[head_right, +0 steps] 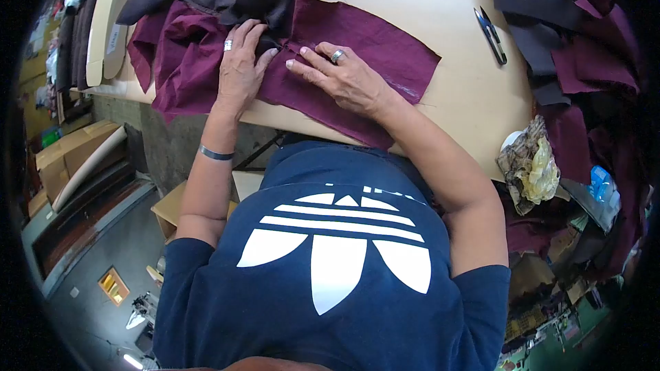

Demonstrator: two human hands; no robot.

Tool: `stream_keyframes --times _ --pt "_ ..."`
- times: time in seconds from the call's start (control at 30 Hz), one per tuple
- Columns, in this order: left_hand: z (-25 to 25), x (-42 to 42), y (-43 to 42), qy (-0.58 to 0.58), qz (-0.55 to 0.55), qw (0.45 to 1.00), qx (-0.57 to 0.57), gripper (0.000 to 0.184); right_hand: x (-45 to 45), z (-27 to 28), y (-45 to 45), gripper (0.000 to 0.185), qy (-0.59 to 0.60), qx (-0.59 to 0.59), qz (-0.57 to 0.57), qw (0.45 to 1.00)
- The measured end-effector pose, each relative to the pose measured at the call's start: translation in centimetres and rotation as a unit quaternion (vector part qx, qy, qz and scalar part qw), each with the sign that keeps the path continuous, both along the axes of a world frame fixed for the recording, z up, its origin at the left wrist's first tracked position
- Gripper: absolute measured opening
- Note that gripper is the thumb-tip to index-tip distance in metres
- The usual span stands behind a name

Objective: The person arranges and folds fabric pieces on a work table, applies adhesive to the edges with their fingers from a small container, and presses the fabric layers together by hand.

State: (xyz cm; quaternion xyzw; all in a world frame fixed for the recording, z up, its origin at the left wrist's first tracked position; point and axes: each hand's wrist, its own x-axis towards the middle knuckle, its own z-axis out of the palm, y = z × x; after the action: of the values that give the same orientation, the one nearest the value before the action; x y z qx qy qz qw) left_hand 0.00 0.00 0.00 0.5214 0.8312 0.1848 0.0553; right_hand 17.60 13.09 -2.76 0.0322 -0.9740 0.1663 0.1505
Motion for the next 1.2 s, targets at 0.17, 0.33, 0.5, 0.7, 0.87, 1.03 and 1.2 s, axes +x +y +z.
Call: stream_keyframes --times 0.17,0.33,0.5,0.7,0.87,1.03,1.2 --pt "-0.7 -1.6 -0.4 0.004 -0.024 0.999 0.045 0.056 -0.4 0.2 -0.2 0.057 0.002 0.016 0.013 1.0" --pt "-2.2 -0.1 -0.9 0.136 0.089 0.986 0.039 0.056 -0.2 0.0 0.3 0.055 -0.01 -0.021 0.012 1.0" --pt "-1.5 -0.8 -0.4 0.151 0.003 0.988 0.039 0.033 -0.4 -0.3 0.2 0.055 -0.018 -0.028 0.003 0.999" --pt "0.4 -3.1 0.9 0.044 -0.122 0.991 0.04 0.023 -0.3 -0.1 0.3 0.054 -0.037 0.007 0.01 0.999" --pt "3.4 -3.9 2.1 0.007 -0.174 0.984 -0.028 0.025 -0.4 1.5 0.1 0.048 -0.066 0.077 0.027 0.994" --pt "3.3 -4.1 2.6 0.008 -0.17 0.984 -0.058 0.026 -0.8 1.6 0.3 0.041 -0.07 0.099 0.039 0.992" --pt "2.6 -3.9 2.4 0.014 -0.149 0.988 -0.035 0.025 -2.5 1.6 -0.4 0.036 -0.065 0.111 0.019 0.991"
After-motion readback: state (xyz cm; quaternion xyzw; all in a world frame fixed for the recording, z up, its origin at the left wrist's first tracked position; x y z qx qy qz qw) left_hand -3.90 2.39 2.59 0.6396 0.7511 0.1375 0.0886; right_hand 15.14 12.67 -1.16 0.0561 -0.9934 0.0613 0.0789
